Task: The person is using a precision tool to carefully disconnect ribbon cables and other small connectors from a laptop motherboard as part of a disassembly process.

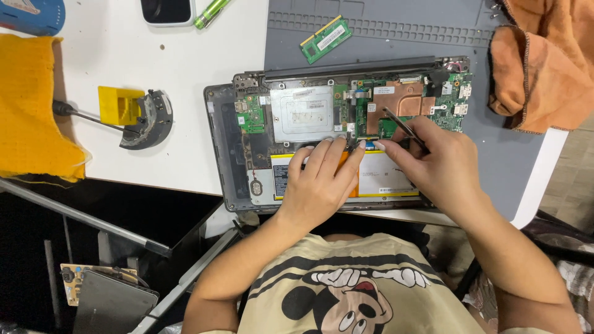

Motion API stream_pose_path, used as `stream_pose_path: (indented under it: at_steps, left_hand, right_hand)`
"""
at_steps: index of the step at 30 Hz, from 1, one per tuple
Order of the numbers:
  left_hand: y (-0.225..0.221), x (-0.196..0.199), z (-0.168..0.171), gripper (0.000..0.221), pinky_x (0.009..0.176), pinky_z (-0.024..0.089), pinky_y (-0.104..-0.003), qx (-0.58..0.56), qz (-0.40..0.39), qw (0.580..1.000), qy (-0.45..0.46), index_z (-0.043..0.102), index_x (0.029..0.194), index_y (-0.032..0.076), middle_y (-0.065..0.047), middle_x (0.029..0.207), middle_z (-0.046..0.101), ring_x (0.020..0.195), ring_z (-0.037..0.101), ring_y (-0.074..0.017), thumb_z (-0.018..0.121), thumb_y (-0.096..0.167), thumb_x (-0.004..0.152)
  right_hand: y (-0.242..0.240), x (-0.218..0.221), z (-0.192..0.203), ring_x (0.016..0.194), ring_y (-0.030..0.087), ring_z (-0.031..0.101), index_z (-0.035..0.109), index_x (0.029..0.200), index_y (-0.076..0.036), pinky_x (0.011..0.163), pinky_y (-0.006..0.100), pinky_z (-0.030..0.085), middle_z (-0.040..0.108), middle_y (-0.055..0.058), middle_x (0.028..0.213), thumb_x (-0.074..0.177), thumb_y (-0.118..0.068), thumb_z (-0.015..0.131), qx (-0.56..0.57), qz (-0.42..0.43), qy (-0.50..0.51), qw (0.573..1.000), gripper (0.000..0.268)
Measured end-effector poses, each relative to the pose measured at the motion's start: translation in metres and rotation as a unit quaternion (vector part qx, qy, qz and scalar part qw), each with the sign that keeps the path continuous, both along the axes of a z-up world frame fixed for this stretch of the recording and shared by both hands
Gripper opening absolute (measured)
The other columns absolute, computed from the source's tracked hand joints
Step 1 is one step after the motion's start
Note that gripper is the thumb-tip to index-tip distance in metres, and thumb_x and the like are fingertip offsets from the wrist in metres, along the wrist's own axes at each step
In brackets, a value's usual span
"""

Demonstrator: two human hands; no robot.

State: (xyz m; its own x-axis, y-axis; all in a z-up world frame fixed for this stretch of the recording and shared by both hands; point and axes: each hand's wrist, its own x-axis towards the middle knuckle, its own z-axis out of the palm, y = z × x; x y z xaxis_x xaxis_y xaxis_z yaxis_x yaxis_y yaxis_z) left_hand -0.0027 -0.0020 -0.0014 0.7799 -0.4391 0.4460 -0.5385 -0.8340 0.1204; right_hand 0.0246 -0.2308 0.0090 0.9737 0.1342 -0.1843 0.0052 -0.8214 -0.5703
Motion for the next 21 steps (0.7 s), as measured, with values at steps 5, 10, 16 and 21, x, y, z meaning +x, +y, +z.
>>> stream_pose_path:
  at_steps: [5, 10, 16, 21]
  left_hand:
    - [0.0, 0.0, -0.001, 0.028, 0.094, 0.044, -0.037, 0.006, -0.006, 1.0, -0.001, 0.071, 0.127, 0.017, -0.006, 0.118, 0.072, 0.108, 0.069, -0.021, 0.074, 0.022, 0.099]
    - [-0.001, 0.002, -0.001, 0.027, 0.093, 0.043, -0.036, 0.009, -0.014, 1.0, 0.012, 0.071, 0.126, 0.015, -0.006, 0.117, 0.071, 0.108, 0.068, -0.0207, 0.073, 0.021, 0.1]
    - [-0.004, 0.003, -0.008, 0.023, 0.095, 0.041, -0.037, 0.008, -0.018, 1.0, 0.017, 0.072, 0.124, 0.016, -0.006, 0.118, 0.071, 0.111, 0.067, -0.0213, 0.07, 0.023, 0.103]
    - [-0.005, 0.0, -0.022, 0.032, 0.098, 0.044, -0.041, -0.062, -0.012, 0.998, -0.023, 0.073, 0.129, 0.016, -0.011, 0.118, 0.068, 0.113, 0.064, -0.0252, 0.066, 0.018, 0.098]
  right_hand:
    - [0.008, 0.015, -0.008, 0.068, 0.027, 0.065, 0.058, 0.091, -0.02, 0.057, 0.044, 0.043, 0.061, -0.006, 0.066, 0.1, -0.062, 0.074, -0.136, 0.004, 0.038, 0.99, 0.046]
    - [0.012, 0.017, -0.01, 0.077, 0.033, 0.072, 0.058, 0.105, -0.02, 0.051, 0.049, 0.045, 0.073, -0.004, 0.079, 0.103, -0.066, 0.064, -0.202, 0.049, 0.025, 0.978, 0.047]
    - [0.013, 0.008, -0.015, 0.054, 0.026, 0.062, 0.054, 0.101, -0.018, 0.039, 0.042, 0.036, 0.06, -0.002, 0.064, 0.112, -0.063, 0.056, -0.268, 0.097, -0.101, 0.953, 0.047]
    - [-0.001, 0.01, 0.006, 0.058, 0.033, 0.063, 0.063, 0.09, -0.015, 0.057, 0.038, 0.046, 0.052, 0.003, 0.056, 0.101, -0.041, 0.08, 0.034, -0.034, -0.033, 0.998, 0.033]
